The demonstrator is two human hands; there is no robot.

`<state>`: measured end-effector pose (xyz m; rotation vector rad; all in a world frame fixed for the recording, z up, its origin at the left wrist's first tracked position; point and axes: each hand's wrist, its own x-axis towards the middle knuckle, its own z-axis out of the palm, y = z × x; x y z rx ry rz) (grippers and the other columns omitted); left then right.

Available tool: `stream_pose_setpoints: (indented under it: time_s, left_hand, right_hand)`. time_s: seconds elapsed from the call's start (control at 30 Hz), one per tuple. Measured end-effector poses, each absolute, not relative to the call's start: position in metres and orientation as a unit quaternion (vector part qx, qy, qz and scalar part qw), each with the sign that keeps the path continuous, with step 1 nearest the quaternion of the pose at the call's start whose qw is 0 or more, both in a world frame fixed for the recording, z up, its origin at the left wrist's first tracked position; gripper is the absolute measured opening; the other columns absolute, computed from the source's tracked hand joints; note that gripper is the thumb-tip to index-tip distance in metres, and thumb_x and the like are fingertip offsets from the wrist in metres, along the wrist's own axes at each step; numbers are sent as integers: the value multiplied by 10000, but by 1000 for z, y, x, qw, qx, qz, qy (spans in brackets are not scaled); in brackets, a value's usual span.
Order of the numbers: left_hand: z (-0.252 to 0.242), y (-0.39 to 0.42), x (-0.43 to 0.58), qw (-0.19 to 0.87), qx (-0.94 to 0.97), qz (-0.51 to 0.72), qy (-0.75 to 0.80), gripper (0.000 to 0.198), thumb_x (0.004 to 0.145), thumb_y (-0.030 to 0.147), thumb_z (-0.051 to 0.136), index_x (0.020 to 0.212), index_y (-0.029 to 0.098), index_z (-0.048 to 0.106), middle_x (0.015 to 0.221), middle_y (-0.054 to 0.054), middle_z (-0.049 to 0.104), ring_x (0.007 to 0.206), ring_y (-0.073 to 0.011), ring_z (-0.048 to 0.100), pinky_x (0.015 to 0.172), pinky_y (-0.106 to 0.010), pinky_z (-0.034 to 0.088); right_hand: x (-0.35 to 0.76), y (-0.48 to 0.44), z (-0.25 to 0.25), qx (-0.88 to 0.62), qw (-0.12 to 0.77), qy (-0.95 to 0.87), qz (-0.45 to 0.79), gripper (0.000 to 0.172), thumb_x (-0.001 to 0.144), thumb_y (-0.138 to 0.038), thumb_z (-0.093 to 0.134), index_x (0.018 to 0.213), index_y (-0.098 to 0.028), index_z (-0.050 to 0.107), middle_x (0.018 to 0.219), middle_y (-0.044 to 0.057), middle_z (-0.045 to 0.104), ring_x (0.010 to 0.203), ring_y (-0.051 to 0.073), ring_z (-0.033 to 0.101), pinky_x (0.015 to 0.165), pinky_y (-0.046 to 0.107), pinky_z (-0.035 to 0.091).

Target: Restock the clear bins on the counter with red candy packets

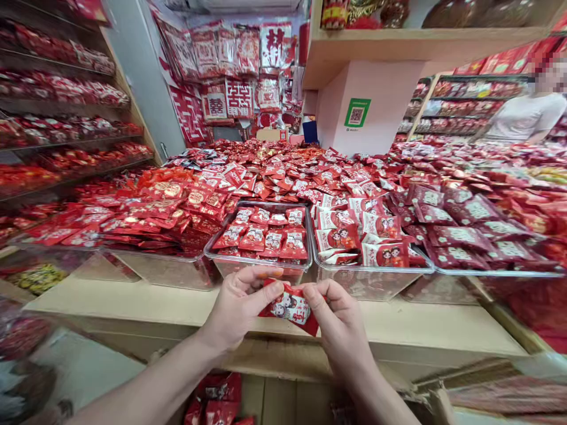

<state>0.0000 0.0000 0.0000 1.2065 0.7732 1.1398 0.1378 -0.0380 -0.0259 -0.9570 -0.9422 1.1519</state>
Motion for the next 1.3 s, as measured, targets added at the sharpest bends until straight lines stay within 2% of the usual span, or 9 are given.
stream_pose_setpoints:
  time_s: [0.1, 0.2, 0.33, 0.47, 0.6, 0.77, 0.87, 1.03, 1.3]
  left_hand:
    - [-4, 3, -3, 590, 517, 509, 355, 170, 683, 209, 673, 848, 171, 663, 734, -12, 671, 652, -96, 590, 611, -190, 485]
    - [-2, 3, -6, 593, 499, 517, 363, 213, 694, 232, 667, 895, 168, 637, 728, -13, 674, 645, -94, 591, 608, -190, 487]
    - [5, 1, -9, 625, 530, 456, 347, 291, 647, 225, 711, 911, 157, 609, 837, -40, 671, 749, -123, 607, 686, -227, 498]
    - [7, -3, -9, 655, 562, 370, 343, 356, 613, 231, 732, 927, 124, 603, 826, -71, 671, 681, -145, 618, 632, -264, 504]
    - [5, -5, -6, 655, 541, 397, 347, 431, 610, 206, 732, 996, 119, 559, 734, -38, 660, 644, -131, 610, 608, -243, 491]
    - [3, -4, -4, 652, 512, 462, 316, 377, 671, 207, 690, 1001, 145, 518, 778, -30, 658, 690, -129, 613, 636, -243, 502]
    - [2, -3, -5, 660, 488, 471, 323, 370, 669, 205, 693, 984, 148, 509, 800, -33, 649, 718, -139, 613, 637, -253, 508]
    - [-1, -3, -3, 651, 506, 471, 314, 330, 684, 193, 679, 967, 148, 518, 810, -29, 638, 753, -129, 600, 677, -247, 500]
    - [0, -4, -3, 647, 507, 462, 333, 384, 697, 178, 659, 1041, 156, 491, 933, -58, 633, 866, -144, 576, 800, -276, 454]
  right_hand:
    - [136, -39, -29, -425, 609, -394, 541, 226, 769, -397, 607, 777, -177, 558, 740, 9, 623, 611, 92, 532, 557, 184, 447]
    - [135, -41, -28, -442, 585, -435, 524, 233, 777, -398, 594, 871, -188, 554, 761, 19, 628, 599, 109, 552, 573, 224, 468]
    - [136, -41, -27, -463, 575, -508, 444, 207, 781, -377, 589, 747, -175, 559, 612, -4, 583, 554, 108, 541, 538, 206, 452]
    - [138, -40, -29, -472, 576, -517, 423, 249, 780, -384, 581, 653, -174, 537, 557, -14, 539, 521, 102, 500, 500, 197, 428]
    - [138, -39, -31, -475, 583, -506, 422, 236, 784, -372, 583, 659, -176, 544, 561, -20, 525, 529, 94, 482, 505, 187, 420]
    - [136, -37, -30, -423, 579, -500, 485, 196, 767, -360, 613, 862, -193, 577, 704, -5, 585, 606, 105, 533, 580, 214, 468]
    - [135, -37, -28, -430, 583, -490, 484, 172, 762, -348, 622, 787, -182, 585, 676, -9, 580, 606, 97, 519, 581, 200, 454]
    - [135, -36, -26, -444, 591, -468, 483, 265, 737, -373, 638, 623, -169, 514, 581, -21, 552, 564, 95, 498, 548, 195, 434]
    - [129, -39, -27, -404, 597, -485, 495, 170, 724, -309, 661, 788, -181, 569, 769, 28, 636, 699, 135, 579, 631, 229, 479]
